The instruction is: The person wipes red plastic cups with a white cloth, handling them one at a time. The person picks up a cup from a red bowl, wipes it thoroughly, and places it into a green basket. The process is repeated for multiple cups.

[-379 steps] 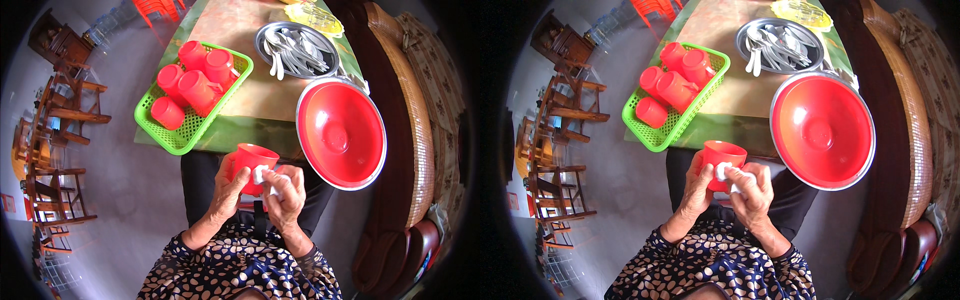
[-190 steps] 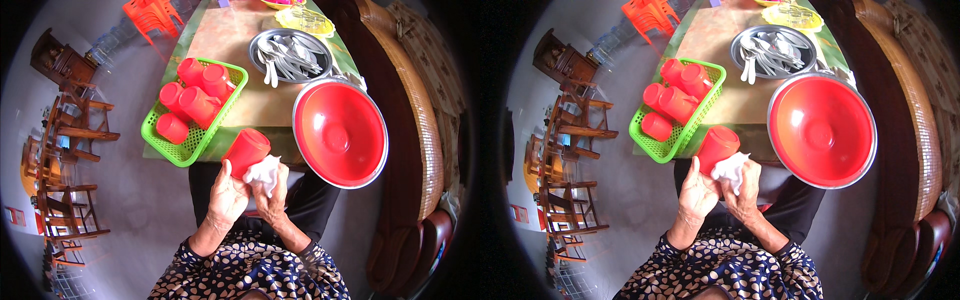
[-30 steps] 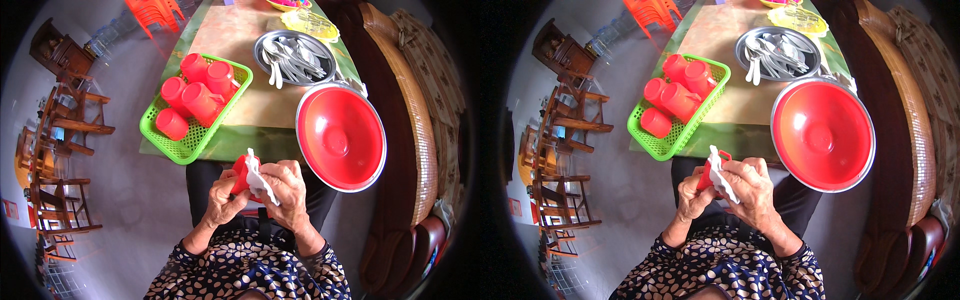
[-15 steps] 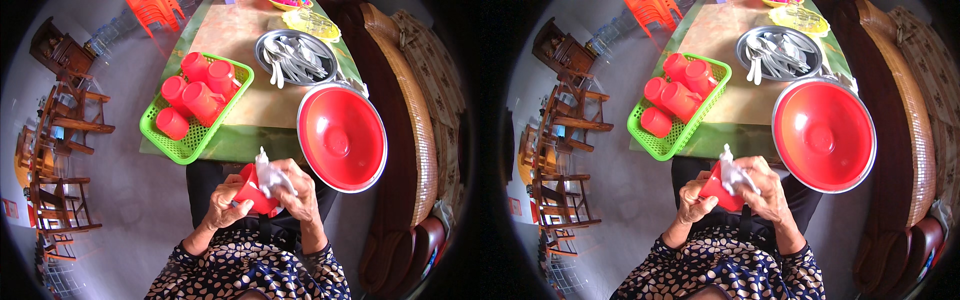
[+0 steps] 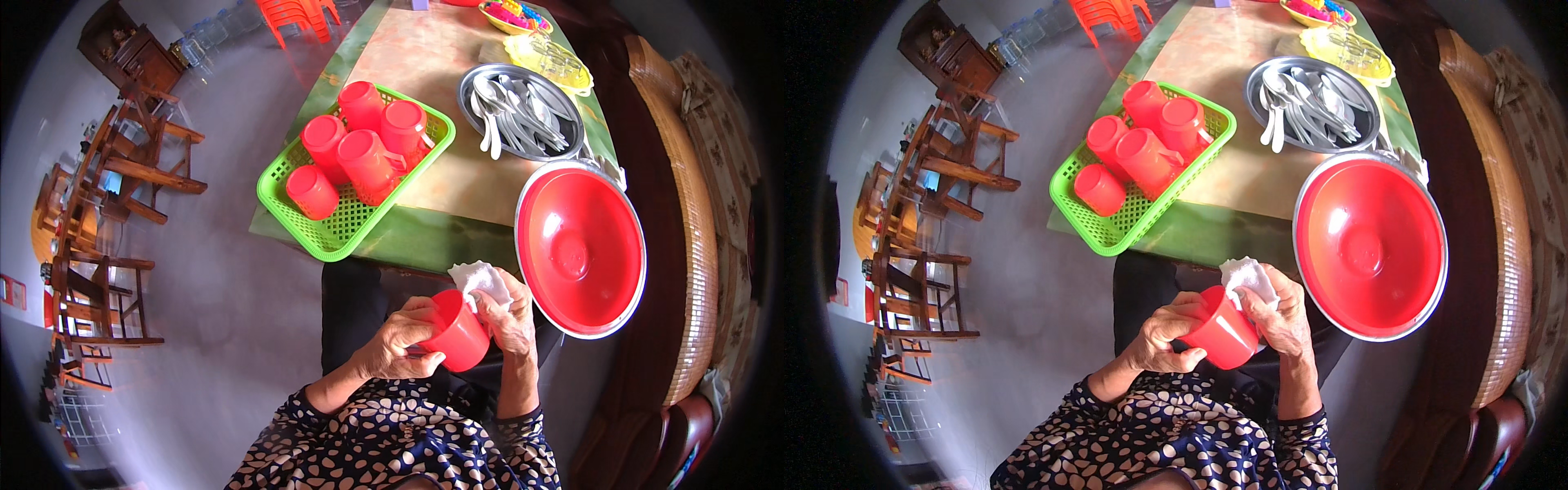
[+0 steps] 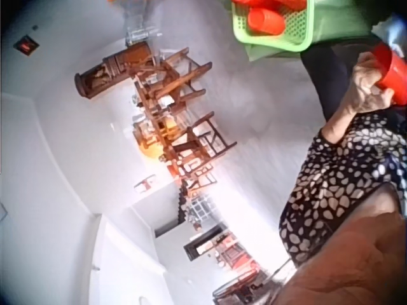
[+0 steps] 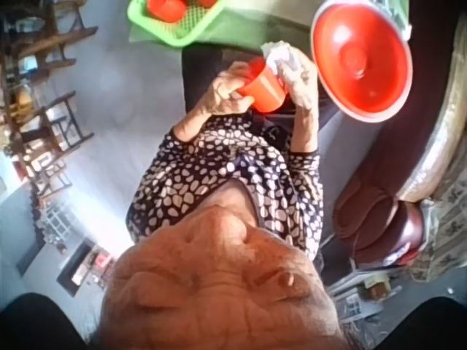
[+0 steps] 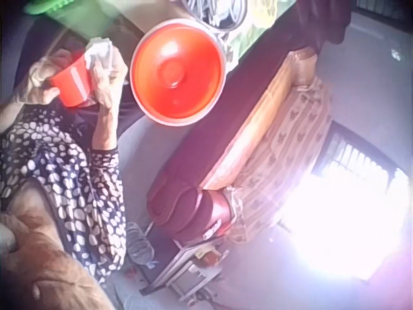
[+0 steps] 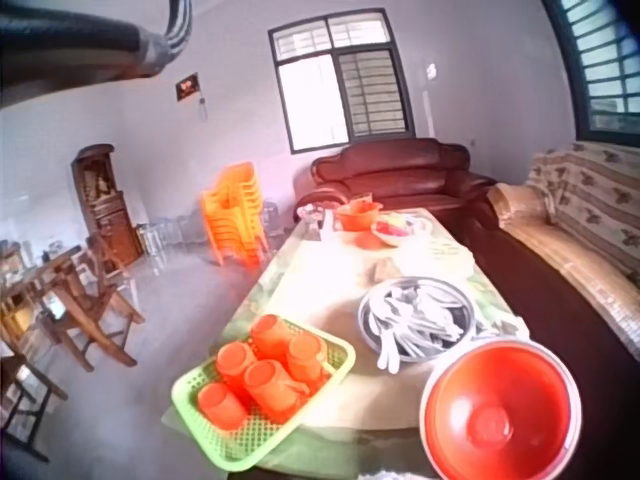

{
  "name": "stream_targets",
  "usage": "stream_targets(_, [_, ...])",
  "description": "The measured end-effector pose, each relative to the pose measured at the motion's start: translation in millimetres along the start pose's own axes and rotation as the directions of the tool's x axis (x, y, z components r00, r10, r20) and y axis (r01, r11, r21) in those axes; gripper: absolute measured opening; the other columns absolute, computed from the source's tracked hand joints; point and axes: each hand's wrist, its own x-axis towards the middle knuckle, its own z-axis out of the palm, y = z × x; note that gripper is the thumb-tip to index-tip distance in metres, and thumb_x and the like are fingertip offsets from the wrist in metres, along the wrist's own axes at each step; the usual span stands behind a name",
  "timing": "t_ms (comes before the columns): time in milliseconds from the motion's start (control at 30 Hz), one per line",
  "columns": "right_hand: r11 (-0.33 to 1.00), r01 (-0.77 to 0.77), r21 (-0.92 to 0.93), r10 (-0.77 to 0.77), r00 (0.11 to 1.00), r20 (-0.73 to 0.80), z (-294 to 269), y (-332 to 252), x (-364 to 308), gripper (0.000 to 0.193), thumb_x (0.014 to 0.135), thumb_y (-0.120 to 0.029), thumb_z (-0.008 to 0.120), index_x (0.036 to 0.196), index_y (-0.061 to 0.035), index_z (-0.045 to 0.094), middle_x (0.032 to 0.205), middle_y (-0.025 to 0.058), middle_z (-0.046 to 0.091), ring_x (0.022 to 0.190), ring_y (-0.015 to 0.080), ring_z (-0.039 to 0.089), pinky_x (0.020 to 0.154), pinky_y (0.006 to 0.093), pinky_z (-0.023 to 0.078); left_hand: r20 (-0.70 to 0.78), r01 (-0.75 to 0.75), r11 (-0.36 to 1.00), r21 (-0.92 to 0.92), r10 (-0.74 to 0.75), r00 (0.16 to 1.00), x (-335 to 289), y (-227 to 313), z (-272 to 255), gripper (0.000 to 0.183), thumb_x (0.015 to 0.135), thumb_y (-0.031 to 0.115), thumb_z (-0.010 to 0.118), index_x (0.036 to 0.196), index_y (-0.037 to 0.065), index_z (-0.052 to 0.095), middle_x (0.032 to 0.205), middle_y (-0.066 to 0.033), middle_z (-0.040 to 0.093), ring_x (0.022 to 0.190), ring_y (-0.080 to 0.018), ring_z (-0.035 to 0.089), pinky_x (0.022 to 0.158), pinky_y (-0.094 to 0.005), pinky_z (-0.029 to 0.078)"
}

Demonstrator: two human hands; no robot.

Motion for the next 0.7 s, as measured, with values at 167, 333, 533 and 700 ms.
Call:
stream_targets(167, [0.997,0.045,-0.058,-0.045,0.999,0.000,5.1,-5.3,3.0,0.021,0.081,-0.001,0.061,0.101,-0.0016,0.064,0.086,0.0001,0.063,0.077,0.0071,0.056,0.071,0.0231,0.046,0.067,0.167,0.978,0.122,-0.176,0.982,-0.5,9.8,-5.3,0.029,0.065,0.015,0.076,0.090,0.003,0.065,0.094,-0.0097,0.064,0.096,-0.0266,0.059,0.099,-0.0425,0.036])
stream_targets(333, [0.750,0.256,-0.609,-0.318,0.948,0.007,18.0,-9.1,13.6,0.019,0.073,-0.001,0.069,0.091,0.0002,0.063,0.084,0.0128,0.062,0.075,0.0291,0.059,0.067,0.0338,0.048,-0.026,0.455,0.885,0.101,-0.455,0.890,-0.4,15.4,-4.1,0.031,0.074,0.009,0.077,0.099,-0.001,0.062,0.083,-0.0113,0.069,0.073,-0.0185,0.067,0.069,-0.0300,0.052])
stream_targets(533, [0.297,0.485,-0.823,-0.586,0.773,0.244,40.7,-7.8,10.7,0.041,0.062,0.000,0.070,0.102,-0.0068,0.067,0.109,0.0121,0.058,0.093,0.0318,0.052,0.079,0.0406,0.046,-0.156,0.487,0.864,-0.128,-0.502,0.850,1.3,10.4,3.8,0.027,0.080,0.004,0.069,0.105,0.001,0.059,0.090,-0.0091,0.068,0.081,-0.0124,0.063,0.072,-0.0296,0.051])
stream_targets(700, [0.181,0.594,-0.784,-0.615,0.691,0.381,56.3,-0.3,-11.8,0.040,0.056,-0.006,0.073,0.095,-0.0084,0.067,0.103,0.0070,0.061,0.091,0.0309,0.053,0.078,0.0413,0.046,-0.187,0.414,0.871,-0.264,-0.468,0.864,-6.0,-0.1,1.6,0.036,0.078,-0.012,0.057,0.110,0.004,0.058,0.095,-0.0043,0.064,0.089,-0.0101,0.058,0.077,-0.0260,0.048])
